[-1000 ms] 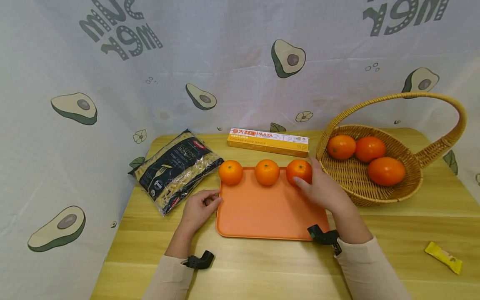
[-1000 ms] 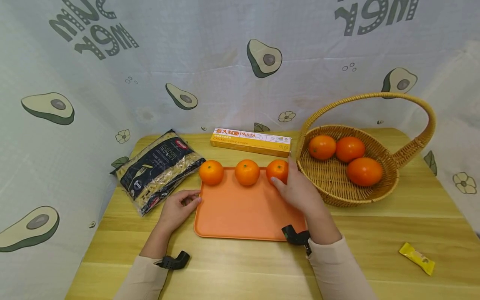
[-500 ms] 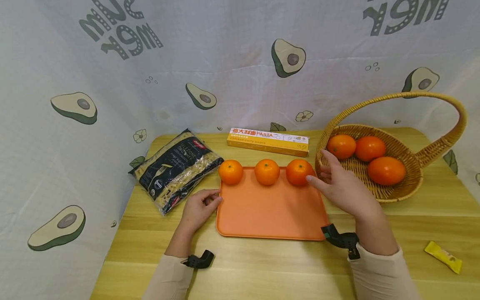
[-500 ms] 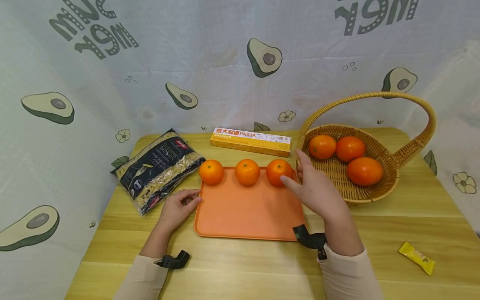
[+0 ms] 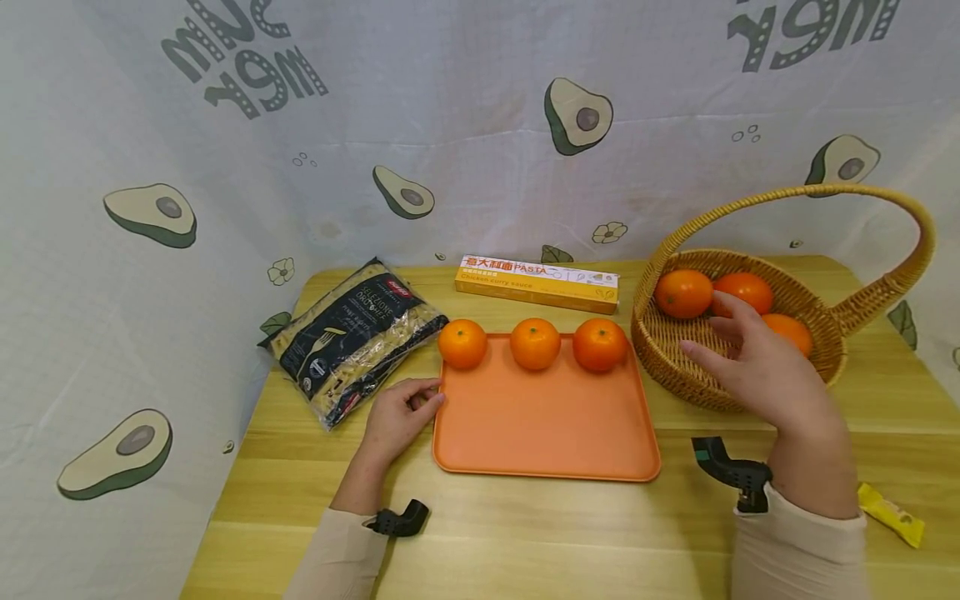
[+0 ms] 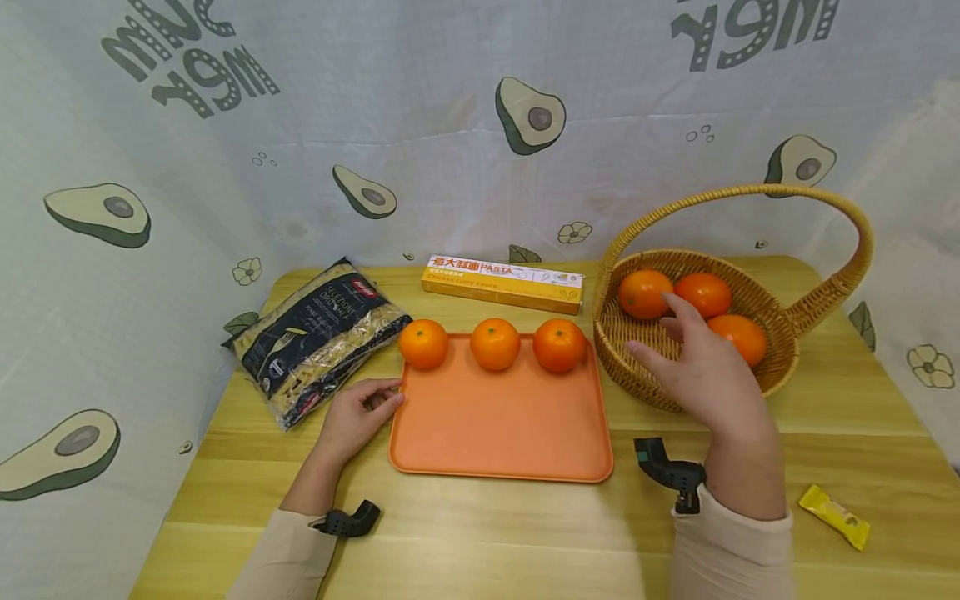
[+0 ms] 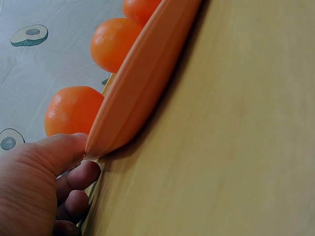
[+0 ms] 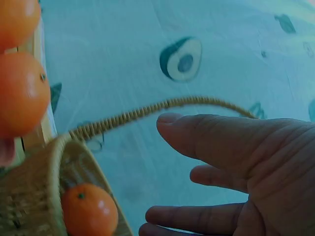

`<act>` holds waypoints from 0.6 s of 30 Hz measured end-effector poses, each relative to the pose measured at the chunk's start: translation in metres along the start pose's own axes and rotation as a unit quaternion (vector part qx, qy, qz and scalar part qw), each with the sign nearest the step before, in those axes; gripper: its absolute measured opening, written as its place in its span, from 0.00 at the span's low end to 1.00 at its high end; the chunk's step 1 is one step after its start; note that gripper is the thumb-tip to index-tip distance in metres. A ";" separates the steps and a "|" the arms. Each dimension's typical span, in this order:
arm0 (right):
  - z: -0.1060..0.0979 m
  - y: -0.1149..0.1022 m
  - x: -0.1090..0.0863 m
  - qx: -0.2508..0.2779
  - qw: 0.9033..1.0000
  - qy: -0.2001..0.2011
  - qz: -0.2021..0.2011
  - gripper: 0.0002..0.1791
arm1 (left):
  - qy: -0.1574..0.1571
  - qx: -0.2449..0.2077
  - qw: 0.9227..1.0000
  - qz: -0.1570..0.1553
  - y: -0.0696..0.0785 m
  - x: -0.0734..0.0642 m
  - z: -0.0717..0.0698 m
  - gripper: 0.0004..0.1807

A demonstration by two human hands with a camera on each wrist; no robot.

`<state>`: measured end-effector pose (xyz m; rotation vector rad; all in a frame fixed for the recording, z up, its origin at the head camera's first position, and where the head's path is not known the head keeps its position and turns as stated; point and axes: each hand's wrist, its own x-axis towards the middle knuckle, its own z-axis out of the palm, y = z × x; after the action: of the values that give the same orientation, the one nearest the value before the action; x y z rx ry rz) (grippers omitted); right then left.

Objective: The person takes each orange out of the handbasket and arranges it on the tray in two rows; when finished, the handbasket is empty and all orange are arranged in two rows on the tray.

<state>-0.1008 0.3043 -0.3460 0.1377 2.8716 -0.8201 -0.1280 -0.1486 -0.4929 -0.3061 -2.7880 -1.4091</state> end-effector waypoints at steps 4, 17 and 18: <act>-0.008 0.018 -0.002 0.008 0.999 0.025 0.022 0.55 | -0.001 -0.003 1.000 -0.004 0.001 0.000 0.000 0.15; -0.010 0.054 0.006 0.017 0.993 0.113 0.034 0.45 | 0.002 -0.004 1.000 0.000 0.000 0.000 0.000 0.14; -0.010 0.057 0.006 0.018 0.992 0.116 0.036 0.45 | 0.002 -0.004 1.000 0.000 0.000 0.000 0.000 0.14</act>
<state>-0.1008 0.3575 -0.3682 0.3612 3.0463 -0.8957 -0.1278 -0.1487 -0.4929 -0.3035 -2.7786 -1.4198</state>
